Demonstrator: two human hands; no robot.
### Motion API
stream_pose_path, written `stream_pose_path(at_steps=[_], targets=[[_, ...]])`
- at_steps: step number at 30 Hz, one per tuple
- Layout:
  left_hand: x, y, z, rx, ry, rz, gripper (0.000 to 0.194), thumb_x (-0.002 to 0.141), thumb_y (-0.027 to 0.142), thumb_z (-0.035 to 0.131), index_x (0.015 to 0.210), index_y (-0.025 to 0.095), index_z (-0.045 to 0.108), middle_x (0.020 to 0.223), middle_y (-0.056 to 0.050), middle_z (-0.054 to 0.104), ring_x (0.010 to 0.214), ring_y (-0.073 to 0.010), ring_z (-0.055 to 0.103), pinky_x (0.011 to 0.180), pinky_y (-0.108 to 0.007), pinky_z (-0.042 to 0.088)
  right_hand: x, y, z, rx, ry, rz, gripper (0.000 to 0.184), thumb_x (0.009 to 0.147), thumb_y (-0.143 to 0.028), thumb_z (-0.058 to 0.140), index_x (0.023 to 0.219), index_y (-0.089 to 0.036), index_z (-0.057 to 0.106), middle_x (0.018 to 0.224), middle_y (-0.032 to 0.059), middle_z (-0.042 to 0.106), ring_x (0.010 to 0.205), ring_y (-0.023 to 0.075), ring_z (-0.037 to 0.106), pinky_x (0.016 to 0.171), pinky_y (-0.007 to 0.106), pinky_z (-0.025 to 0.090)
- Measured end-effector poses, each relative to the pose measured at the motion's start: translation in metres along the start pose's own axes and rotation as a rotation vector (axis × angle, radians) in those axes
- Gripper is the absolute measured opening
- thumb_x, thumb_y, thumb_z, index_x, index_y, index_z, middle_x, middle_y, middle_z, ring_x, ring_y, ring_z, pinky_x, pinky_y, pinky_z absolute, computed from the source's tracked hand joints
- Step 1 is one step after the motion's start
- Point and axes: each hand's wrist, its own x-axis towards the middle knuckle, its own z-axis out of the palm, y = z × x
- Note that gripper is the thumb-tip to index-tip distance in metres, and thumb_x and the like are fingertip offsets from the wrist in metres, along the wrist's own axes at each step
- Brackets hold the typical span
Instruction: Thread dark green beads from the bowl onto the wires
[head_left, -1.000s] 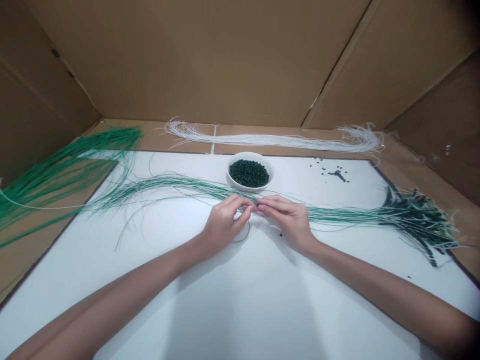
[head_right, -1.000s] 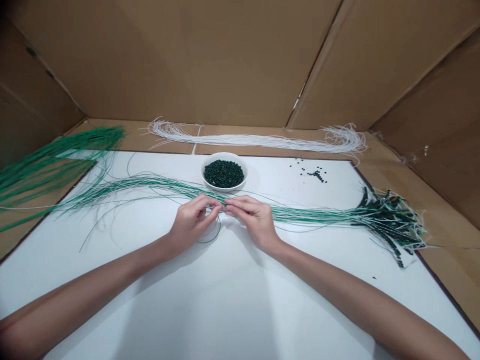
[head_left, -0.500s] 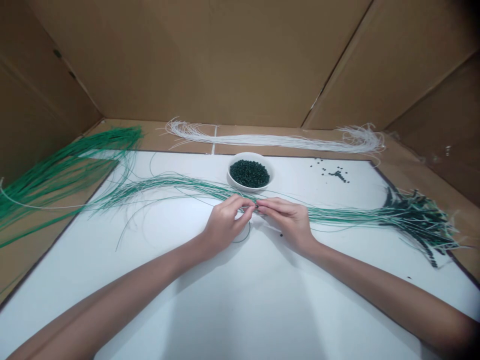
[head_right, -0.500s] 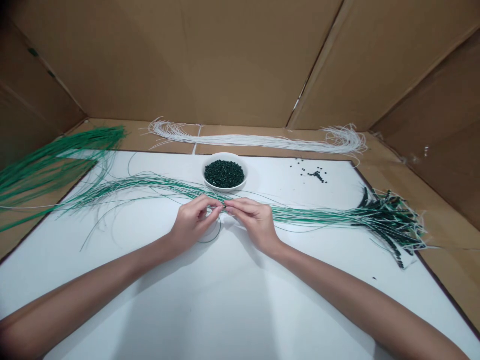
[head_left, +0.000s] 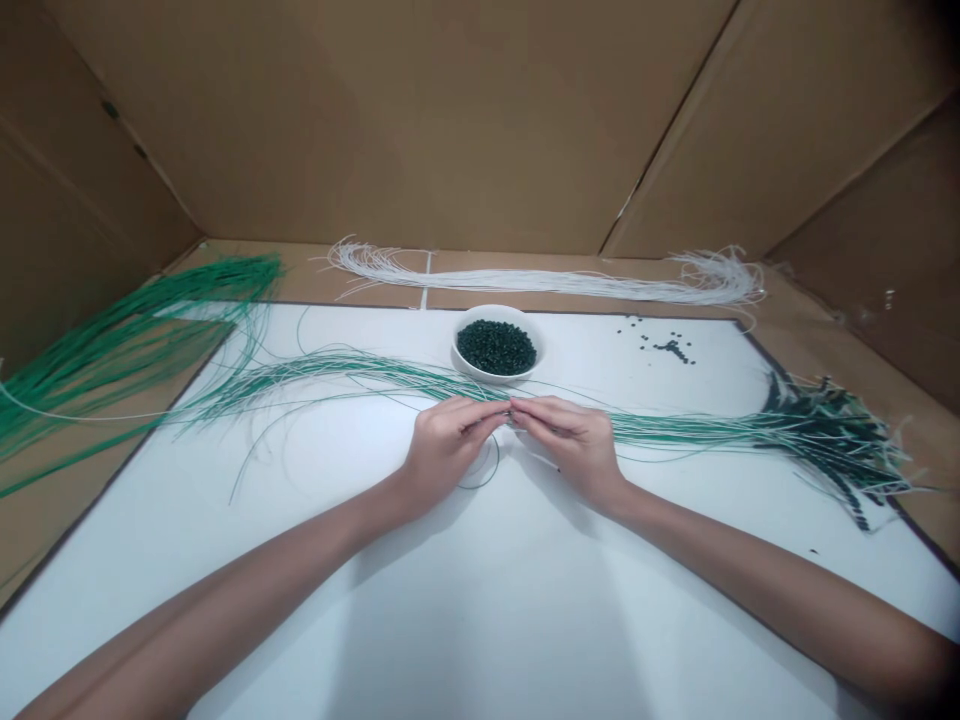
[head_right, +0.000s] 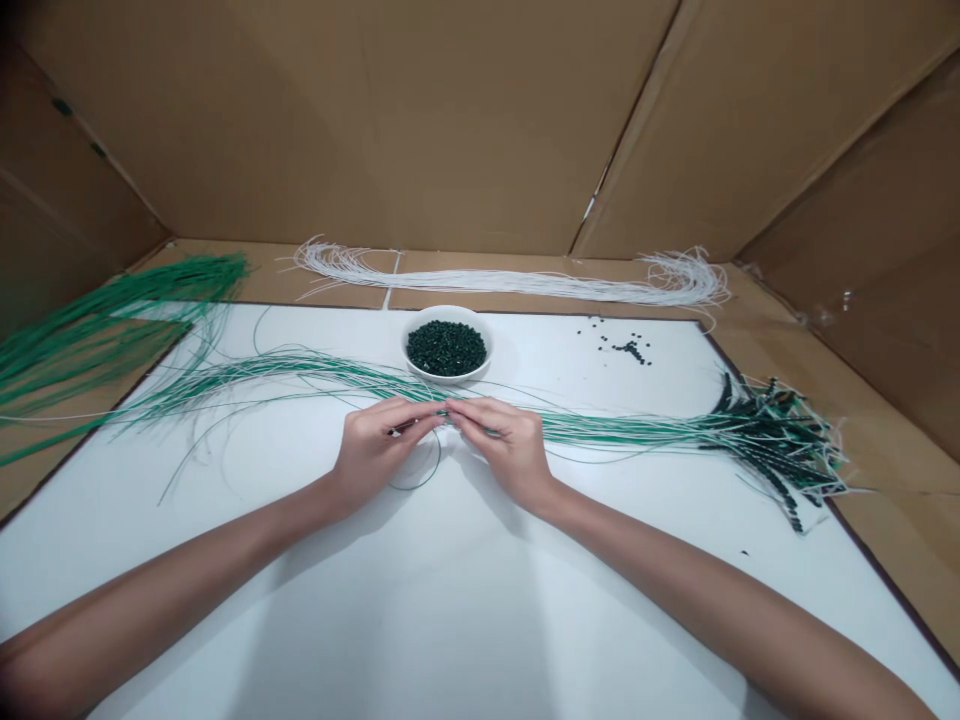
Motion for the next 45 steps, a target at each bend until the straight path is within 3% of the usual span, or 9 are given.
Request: stream_pose_path(at_steps=[15,25,33,38,45], targets=[[0.0016,-0.0016,0.0024,0.027,-0.030,-0.006,0.005,0.074,0.020,0.057,0.076,0.018,0.062,0.067,0.002,0.061,0.058,-0.0062,0.053,0.054,-0.015,0.042,-0.0010,0.0021,-0.0001,-0.160,-0.003,-0.154,0.020,0.075,-0.017,0.055,0.089,-0.023,0.068,0.083,0.0017,0.067,0.072,0.0125,0.062,0.067,0.023,0.050],[0.0011,-0.0001,0.0030,0.090,-0.053,-0.012,0.006,0.071,0.014,0.053,0.075,0.017,0.057,0.065,0.004,0.054,0.050,-0.0050,0.042,0.052,-0.015,0.038,-0.0006,0.0027,0.0003,-0.020,-0.015,-0.029,0.018,0.074,-0.020,0.058,0.088,-0.024,0.068,0.084,0.0017,0.066,0.073,0.0131,0.060,0.066,0.024,0.049],[0.0027,0.0034,0.0000,0.042,0.019,-0.093,0.003,0.075,0.017,0.052,0.072,0.017,0.054,0.068,0.004,0.055,0.050,-0.0040,0.040,0.052,-0.015,0.036,0.0047,0.0042,-0.0004,0.162,-0.037,0.142,0.022,0.075,-0.026,0.057,0.095,-0.024,0.066,0.092,0.0037,0.064,0.086,0.0162,0.059,0.079,0.031,0.046],[0.0036,0.0038,0.0002,0.029,0.011,-0.075,0.004,0.076,0.019,0.052,0.075,0.017,0.055,0.069,0.002,0.056,0.055,-0.0053,0.044,0.052,-0.015,0.037,0.0046,0.0072,-0.0005,0.301,-0.122,0.224,0.026,0.076,-0.028,0.056,0.101,-0.023,0.063,0.078,0.0027,0.068,0.083,0.0165,0.061,0.085,0.035,0.043],[0.0028,0.0022,0.0007,0.015,0.003,-0.028,0.004,0.076,0.018,0.053,0.075,0.016,0.056,0.068,0.001,0.056,0.060,-0.0070,0.049,0.050,-0.015,0.037,0.0033,0.0079,-0.0006,0.326,-0.113,0.241,0.025,0.075,-0.027,0.057,0.099,-0.025,0.064,0.076,0.0007,0.069,0.088,0.0164,0.060,0.089,0.035,0.040]])
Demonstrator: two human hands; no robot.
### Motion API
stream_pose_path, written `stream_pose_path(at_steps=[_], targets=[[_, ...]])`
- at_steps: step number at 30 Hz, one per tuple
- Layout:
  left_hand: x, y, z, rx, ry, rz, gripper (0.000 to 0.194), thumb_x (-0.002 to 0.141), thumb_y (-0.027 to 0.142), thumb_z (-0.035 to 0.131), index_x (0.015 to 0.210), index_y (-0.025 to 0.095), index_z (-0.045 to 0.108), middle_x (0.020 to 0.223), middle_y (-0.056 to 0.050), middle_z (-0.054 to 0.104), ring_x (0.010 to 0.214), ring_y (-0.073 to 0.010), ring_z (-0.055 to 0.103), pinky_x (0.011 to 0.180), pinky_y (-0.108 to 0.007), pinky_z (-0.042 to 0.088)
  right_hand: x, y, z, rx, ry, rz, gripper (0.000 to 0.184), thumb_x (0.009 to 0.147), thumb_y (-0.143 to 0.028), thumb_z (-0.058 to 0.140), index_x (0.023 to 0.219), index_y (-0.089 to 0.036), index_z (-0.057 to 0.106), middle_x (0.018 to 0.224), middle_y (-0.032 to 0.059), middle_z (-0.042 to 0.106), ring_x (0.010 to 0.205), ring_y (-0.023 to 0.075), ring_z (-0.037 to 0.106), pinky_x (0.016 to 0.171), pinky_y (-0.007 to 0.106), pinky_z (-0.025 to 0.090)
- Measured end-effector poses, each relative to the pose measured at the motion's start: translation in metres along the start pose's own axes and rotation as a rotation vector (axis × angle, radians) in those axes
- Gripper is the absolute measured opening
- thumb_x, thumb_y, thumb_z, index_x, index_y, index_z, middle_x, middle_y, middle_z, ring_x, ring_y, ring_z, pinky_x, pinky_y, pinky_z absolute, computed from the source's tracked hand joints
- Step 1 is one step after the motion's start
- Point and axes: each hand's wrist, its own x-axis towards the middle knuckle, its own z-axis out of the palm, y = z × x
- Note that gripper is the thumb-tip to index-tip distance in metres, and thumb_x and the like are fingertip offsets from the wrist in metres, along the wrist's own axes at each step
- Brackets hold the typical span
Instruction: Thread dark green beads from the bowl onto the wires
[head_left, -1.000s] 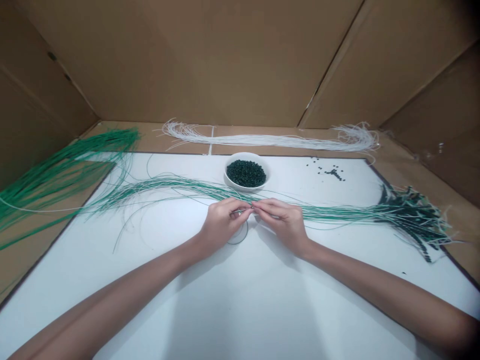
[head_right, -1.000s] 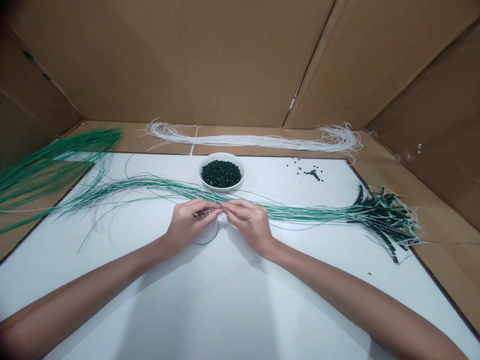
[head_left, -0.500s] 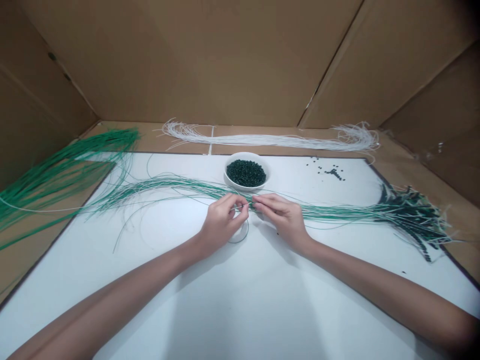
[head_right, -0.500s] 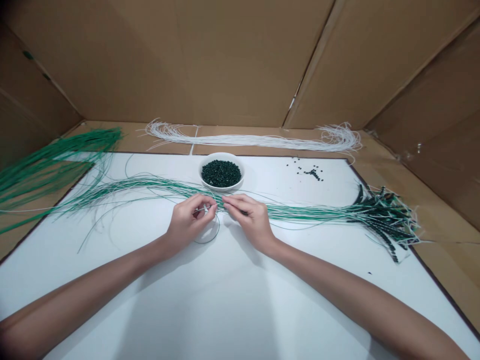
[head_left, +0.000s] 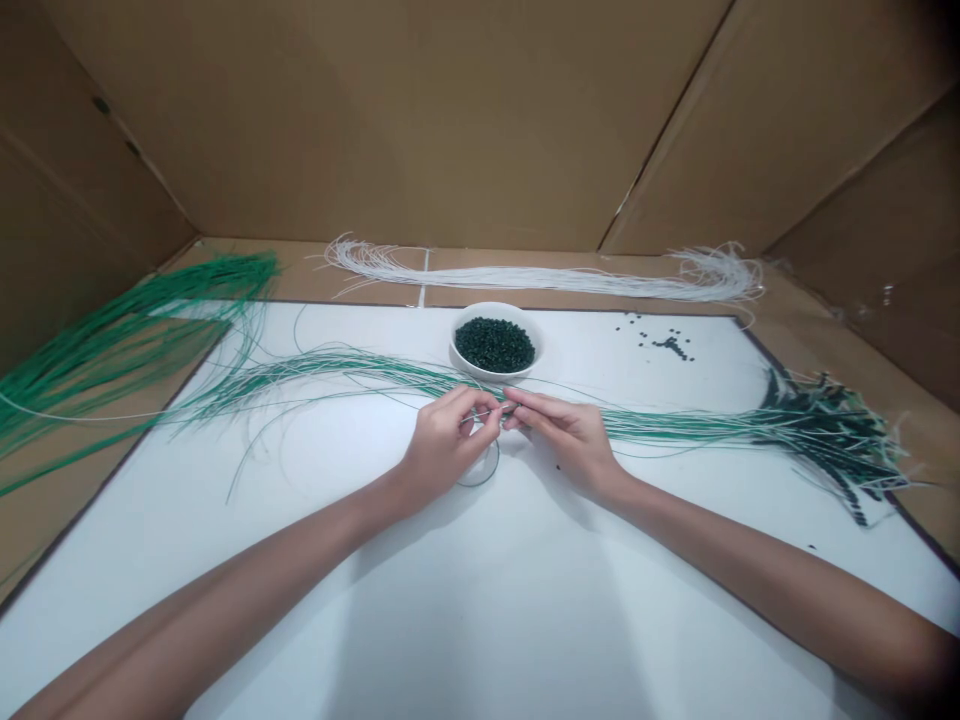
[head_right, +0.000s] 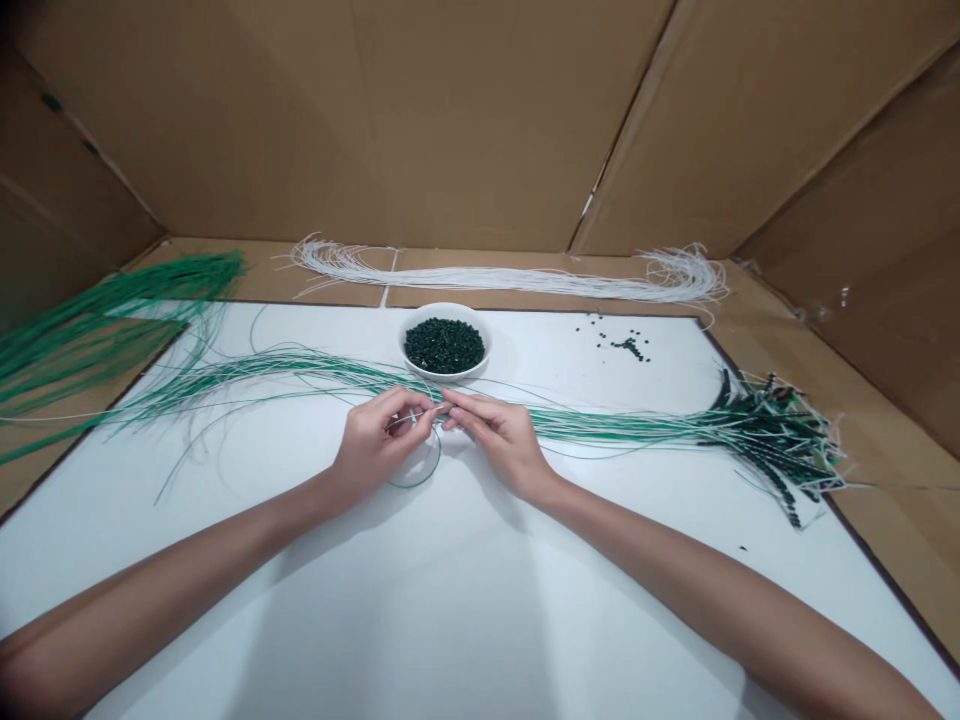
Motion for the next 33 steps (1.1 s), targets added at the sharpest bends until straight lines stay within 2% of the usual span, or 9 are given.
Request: stream_pose_path(at_steps=[10,23,33], targets=[[-0.0002,-0.0007,0.0003,-0.001,0.003,0.001,0.003,0.076,0.018,0.053,0.076,0.017,0.056,0.067,0.002,0.055,0.059,-0.0060,0.049,0.050,-0.014,0.037,-0.0005,-0.0014,0.0005,-0.016,0.020,0.014,0.028,0.074,-0.029,0.058,0.100,-0.021,0.064,0.076,0.0032,0.069,0.085,0.0175,0.060,0.086,0.036,0.043],[-0.0008,0.0004,-0.0004,-0.003,-0.003,-0.015,0.006,0.077,0.019,0.051,0.076,0.017,0.056,0.069,0.001,0.056,0.060,-0.0070,0.049,0.051,-0.016,0.038,-0.0004,-0.0008,-0.0010,-0.021,-0.007,-0.012,0.025,0.075,-0.028,0.057,0.099,-0.023,0.064,0.077,0.0023,0.069,0.085,0.0168,0.061,0.087,0.036,0.042],[-0.0004,-0.0005,-0.0004,-0.004,0.006,-0.021,0.005,0.078,0.019,0.051,0.075,0.017,0.056,0.069,0.001,0.056,0.060,-0.0067,0.048,0.051,-0.015,0.037,-0.0007,-0.0035,0.0003,-0.050,-0.024,0.003,0.027,0.075,-0.030,0.057,0.100,-0.022,0.064,0.079,0.0034,0.068,0.081,0.0172,0.061,0.080,0.034,0.045]])
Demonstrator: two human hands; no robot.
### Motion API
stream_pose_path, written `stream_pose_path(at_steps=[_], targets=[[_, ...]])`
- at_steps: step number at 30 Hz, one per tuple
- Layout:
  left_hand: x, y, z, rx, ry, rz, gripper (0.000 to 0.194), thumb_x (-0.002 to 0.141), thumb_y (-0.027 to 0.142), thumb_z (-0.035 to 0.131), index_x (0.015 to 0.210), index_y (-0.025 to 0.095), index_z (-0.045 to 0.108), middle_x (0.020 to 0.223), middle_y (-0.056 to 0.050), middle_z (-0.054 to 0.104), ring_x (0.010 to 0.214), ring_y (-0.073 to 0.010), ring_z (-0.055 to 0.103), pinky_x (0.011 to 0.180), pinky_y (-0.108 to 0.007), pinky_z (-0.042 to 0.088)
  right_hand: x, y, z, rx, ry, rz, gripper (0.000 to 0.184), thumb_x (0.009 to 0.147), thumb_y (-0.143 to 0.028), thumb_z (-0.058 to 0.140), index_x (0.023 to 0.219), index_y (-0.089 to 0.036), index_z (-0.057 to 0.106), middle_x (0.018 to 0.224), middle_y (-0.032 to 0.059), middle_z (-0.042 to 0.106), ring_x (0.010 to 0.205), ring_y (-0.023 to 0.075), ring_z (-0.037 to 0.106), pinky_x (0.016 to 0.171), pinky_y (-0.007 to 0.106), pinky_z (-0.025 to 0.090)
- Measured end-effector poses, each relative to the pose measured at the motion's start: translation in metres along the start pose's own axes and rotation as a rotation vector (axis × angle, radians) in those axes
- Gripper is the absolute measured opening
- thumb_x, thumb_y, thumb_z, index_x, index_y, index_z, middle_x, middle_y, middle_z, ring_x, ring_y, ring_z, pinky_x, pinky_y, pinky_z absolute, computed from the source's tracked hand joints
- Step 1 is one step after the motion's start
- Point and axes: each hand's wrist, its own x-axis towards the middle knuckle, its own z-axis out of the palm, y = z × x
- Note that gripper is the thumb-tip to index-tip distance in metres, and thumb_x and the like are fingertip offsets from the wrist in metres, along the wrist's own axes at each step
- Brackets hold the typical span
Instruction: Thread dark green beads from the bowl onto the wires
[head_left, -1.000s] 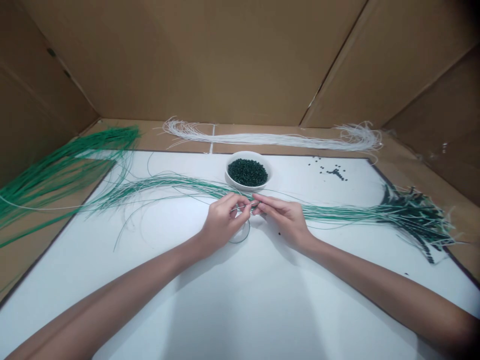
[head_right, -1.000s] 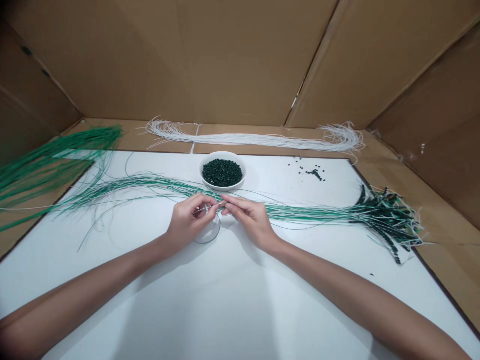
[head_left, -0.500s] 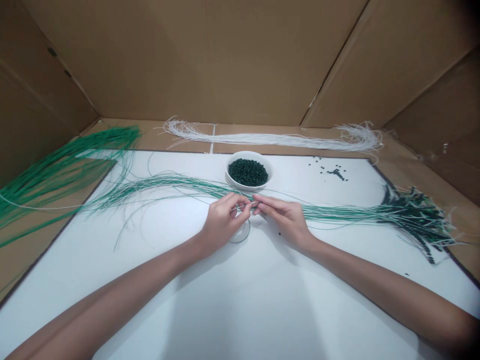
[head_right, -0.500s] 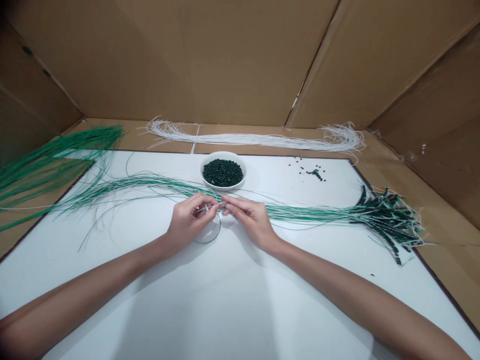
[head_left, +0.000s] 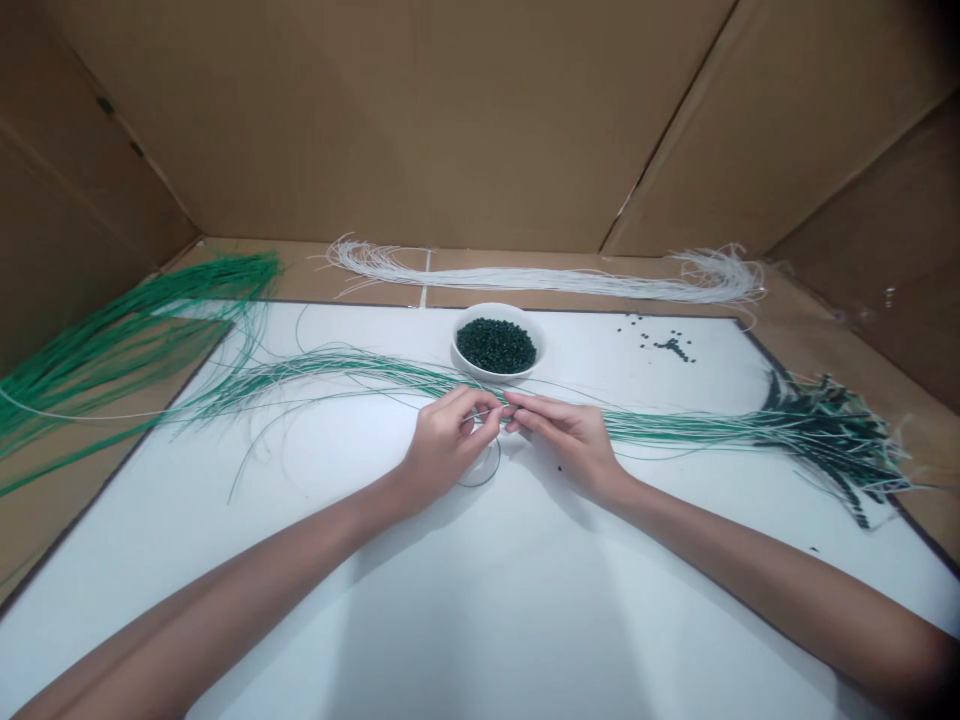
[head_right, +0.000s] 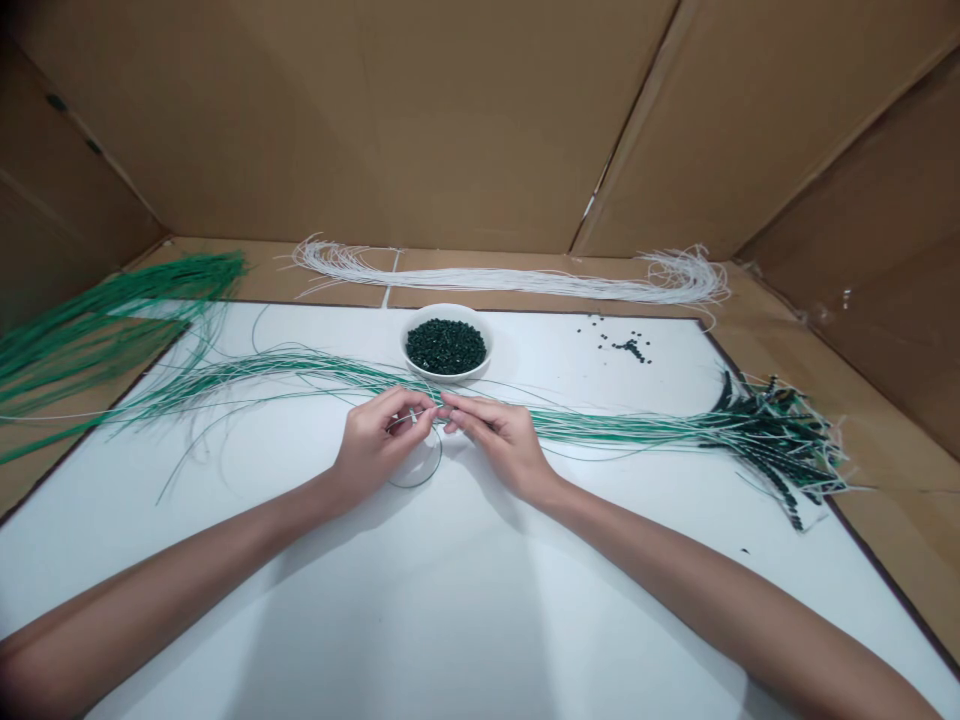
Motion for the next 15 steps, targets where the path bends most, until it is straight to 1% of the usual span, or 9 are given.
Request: stream_pose_path(at_steps=[4,7,11,13,15], targets=[[-0.0005,0.0005,-0.0011,-0.012,-0.049,0.045,0.006,0.078,0.018,0.051,0.076,0.017,0.057,0.066,0.002,0.054,0.058,-0.0064,0.047,0.051,-0.015,0.037,0.0004,-0.0010,-0.0001,-0.041,0.003,0.022,0.025,0.074,-0.031,0.057,0.095,-0.021,0.066,0.074,0.0028,0.068,0.077,0.0167,0.061,0.077,0.033,0.046],[-0.0011,0.0009,-0.0021,-0.025,-0.069,0.051,0.008,0.079,0.019,0.050,0.079,0.018,0.058,0.067,0.001,0.053,0.058,-0.0067,0.046,0.051,-0.016,0.037,0.0011,-0.0013,-0.0007,-0.060,-0.016,0.028,0.024,0.076,-0.033,0.055,0.092,-0.020,0.067,0.070,0.0026,0.067,0.075,0.0162,0.061,0.076,0.031,0.046],[-0.0014,0.0016,-0.0032,-0.035,-0.077,0.063,0.009,0.080,0.021,0.049,0.081,0.018,0.058,0.068,0.001,0.054,0.055,-0.0065,0.043,0.052,-0.017,0.037,0.0014,-0.0012,-0.0013,-0.042,-0.028,0.010,0.024,0.076,-0.033,0.055,0.093,-0.020,0.067,0.080,0.0041,0.066,0.072,0.0147,0.060,0.071,0.029,0.048],[-0.0012,0.0018,-0.0036,-0.031,-0.075,0.078,0.009,0.080,0.021,0.049,0.080,0.018,0.057,0.067,0.001,0.053,0.053,-0.0062,0.041,0.053,-0.017,0.037,0.0013,-0.0012,-0.0013,-0.010,-0.016,0.004,0.024,0.074,-0.032,0.057,0.092,-0.021,0.067,0.084,0.0045,0.065,0.070,0.0138,0.060,0.068,0.028,0.048],[-0.0009,0.0020,-0.0039,-0.033,-0.076,0.088,0.008,0.079,0.019,0.049,0.079,0.017,0.057,0.067,0.001,0.053,0.052,-0.0059,0.040,0.052,-0.017,0.037,0.0012,-0.0014,-0.0010,0.017,0.009,0.005,0.022,0.073,-0.031,0.059,0.092,-0.022,0.067,0.084,0.0043,0.065,0.068,0.0132,0.060,0.067,0.028,0.049]])
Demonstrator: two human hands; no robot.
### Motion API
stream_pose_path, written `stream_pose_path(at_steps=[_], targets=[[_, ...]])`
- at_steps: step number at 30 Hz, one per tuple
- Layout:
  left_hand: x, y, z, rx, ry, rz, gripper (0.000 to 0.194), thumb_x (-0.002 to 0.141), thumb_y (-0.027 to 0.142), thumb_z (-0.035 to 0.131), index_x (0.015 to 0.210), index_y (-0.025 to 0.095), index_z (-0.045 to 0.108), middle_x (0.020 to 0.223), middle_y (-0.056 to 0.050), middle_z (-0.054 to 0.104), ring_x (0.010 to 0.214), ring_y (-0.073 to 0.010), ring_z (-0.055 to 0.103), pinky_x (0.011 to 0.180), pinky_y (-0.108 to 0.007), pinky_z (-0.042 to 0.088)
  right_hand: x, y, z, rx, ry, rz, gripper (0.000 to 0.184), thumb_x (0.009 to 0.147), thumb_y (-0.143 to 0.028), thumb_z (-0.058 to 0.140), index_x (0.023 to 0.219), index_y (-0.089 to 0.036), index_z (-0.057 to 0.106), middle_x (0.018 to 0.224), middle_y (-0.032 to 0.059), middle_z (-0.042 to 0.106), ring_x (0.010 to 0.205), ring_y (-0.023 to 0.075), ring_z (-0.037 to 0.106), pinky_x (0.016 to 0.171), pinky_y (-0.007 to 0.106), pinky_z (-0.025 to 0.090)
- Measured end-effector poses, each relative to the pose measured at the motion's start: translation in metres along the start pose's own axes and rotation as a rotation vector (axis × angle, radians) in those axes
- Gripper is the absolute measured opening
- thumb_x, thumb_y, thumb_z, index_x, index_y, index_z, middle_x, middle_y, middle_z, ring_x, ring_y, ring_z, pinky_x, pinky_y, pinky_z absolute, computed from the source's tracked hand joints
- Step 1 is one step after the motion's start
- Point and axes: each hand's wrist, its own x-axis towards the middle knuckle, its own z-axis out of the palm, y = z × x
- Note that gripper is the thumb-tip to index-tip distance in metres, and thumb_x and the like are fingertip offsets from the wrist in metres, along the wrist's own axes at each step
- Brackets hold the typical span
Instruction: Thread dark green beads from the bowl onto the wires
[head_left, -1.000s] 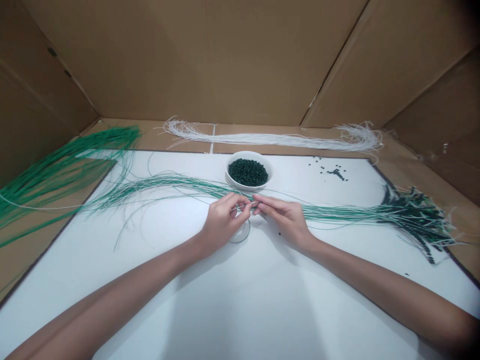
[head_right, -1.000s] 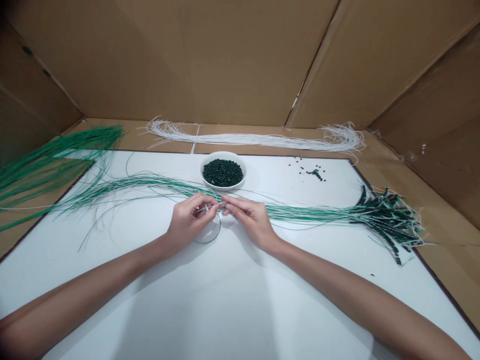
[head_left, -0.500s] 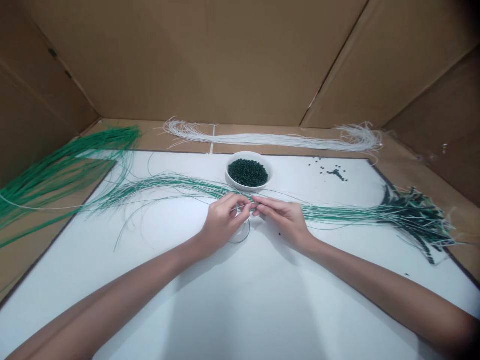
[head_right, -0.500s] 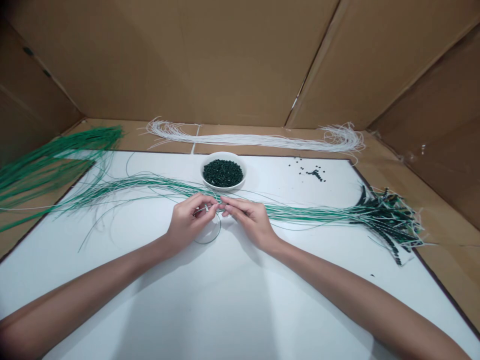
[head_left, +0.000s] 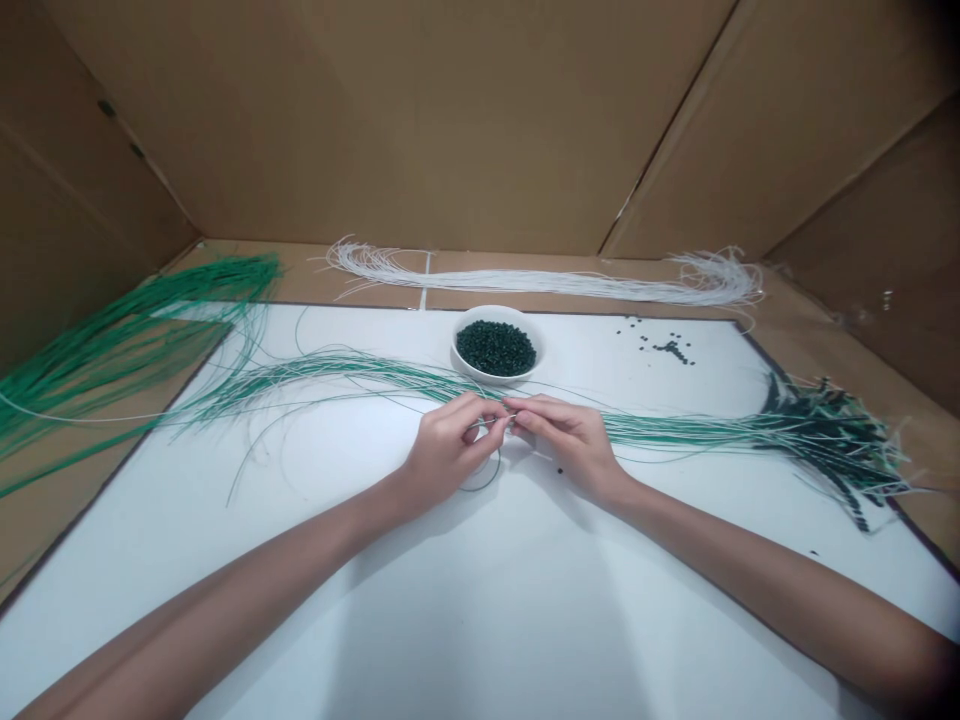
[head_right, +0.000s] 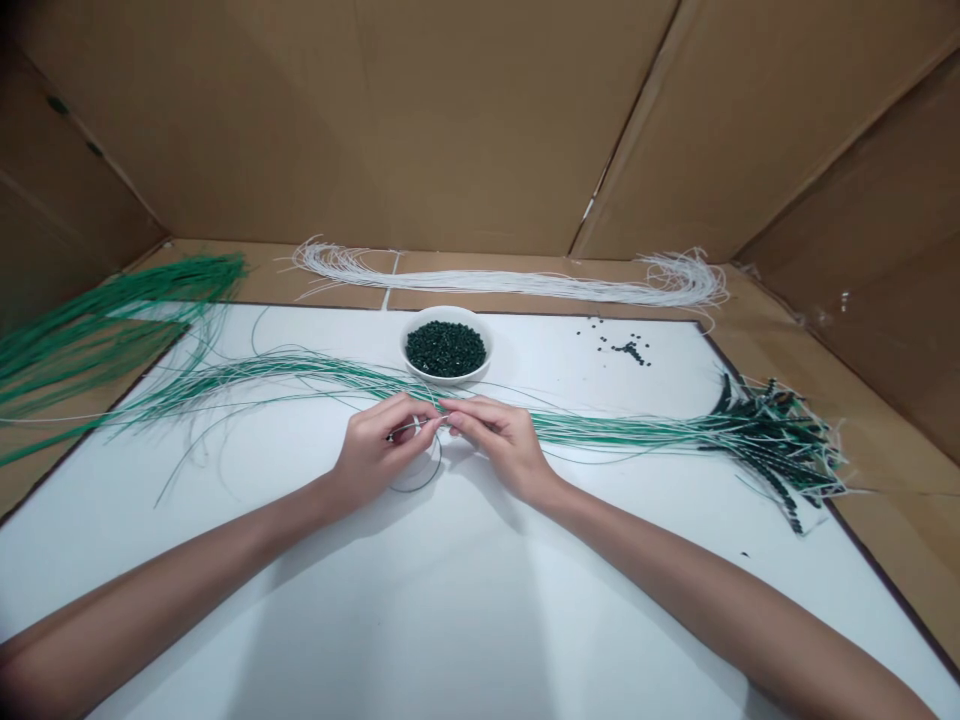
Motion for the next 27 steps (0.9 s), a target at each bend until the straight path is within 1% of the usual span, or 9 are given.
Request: stream_pose_path(at_steps=[5,8,10,19,23,27], targets=[[0.0003,0.0016,-0.0007,0.005,-0.009,-0.005,0.008,0.079,0.019,0.049,0.078,0.017,0.057,0.066,0.001,0.053,0.052,-0.0057,0.041,0.051,-0.016,0.036,-0.0001,-0.0024,0.0013,0.045,0.076,0.031,0.020,0.068,-0.027,0.065,0.087,-0.022,0.069,0.076,0.0026,0.068,0.064,0.0133,0.061,0.070,0.031,0.050],[0.0007,0.0026,-0.0005,0.016,0.012,-0.017,0.009,0.080,0.019,0.049,0.078,0.017,0.057,0.067,0.001,0.054,0.056,-0.0066,0.044,0.052,-0.016,0.037,-0.0008,-0.0039,0.0019,0.084,0.115,0.079,0.020,0.063,-0.026,0.068,0.083,-0.021,0.070,0.072,0.0028,0.070,0.066,0.0165,0.063,0.072,0.034,0.052],[0.0008,0.0028,0.0000,0.020,0.030,-0.023,0.008,0.079,0.019,0.049,0.077,0.017,0.057,0.068,0.000,0.054,0.057,-0.0069,0.046,0.051,-0.016,0.037,-0.0015,-0.0042,0.0020,0.105,0.118,0.096,0.021,0.062,-0.026,0.069,0.082,-0.021,0.070,0.072,0.0030,0.070,0.069,0.0186,0.065,0.074,0.036,0.052],[0.0004,0.0018,0.0008,0.025,0.052,-0.016,0.007,0.078,0.017,0.051,0.079,0.017,0.057,0.069,0.001,0.056,0.057,-0.0058,0.048,0.050,-0.015,0.037,-0.0029,-0.0073,0.0030,0.103,0.130,0.080,0.020,0.064,-0.024,0.067,0.083,-0.022,0.069,0.079,0.0017,0.070,0.074,0.0198,0.066,0.078,0.037,0.052],[0.0003,0.0009,0.0010,0.021,0.038,-0.010,0.007,0.078,0.016,0.051,0.080,0.017,0.058,0.069,0.001,0.056,0.057,-0.0054,0.046,0.050,-0.014,0.036,-0.0027,-0.0077,0.0035,0.086,0.138,0.080,0.019,0.064,-0.024,0.067,0.083,-0.022,0.069,0.080,0.0013,0.070,0.076,0.0201,0.065,0.078,0.036,0.052],[0.0001,-0.0010,0.0019,0.020,0.027,-0.007,0.008,0.078,0.017,0.051,0.081,0.017,0.058,0.069,0.001,0.055,0.054,-0.0053,0.042,0.051,-0.015,0.036,-0.0027,-0.0056,0.0030,0.051,0.125,0.041,0.019,0.065,-0.024,0.066,0.084,-0.024,0.069,0.084,0.0009,0.070,0.080,0.0196,0.064,0.082,0.036,0.051]])
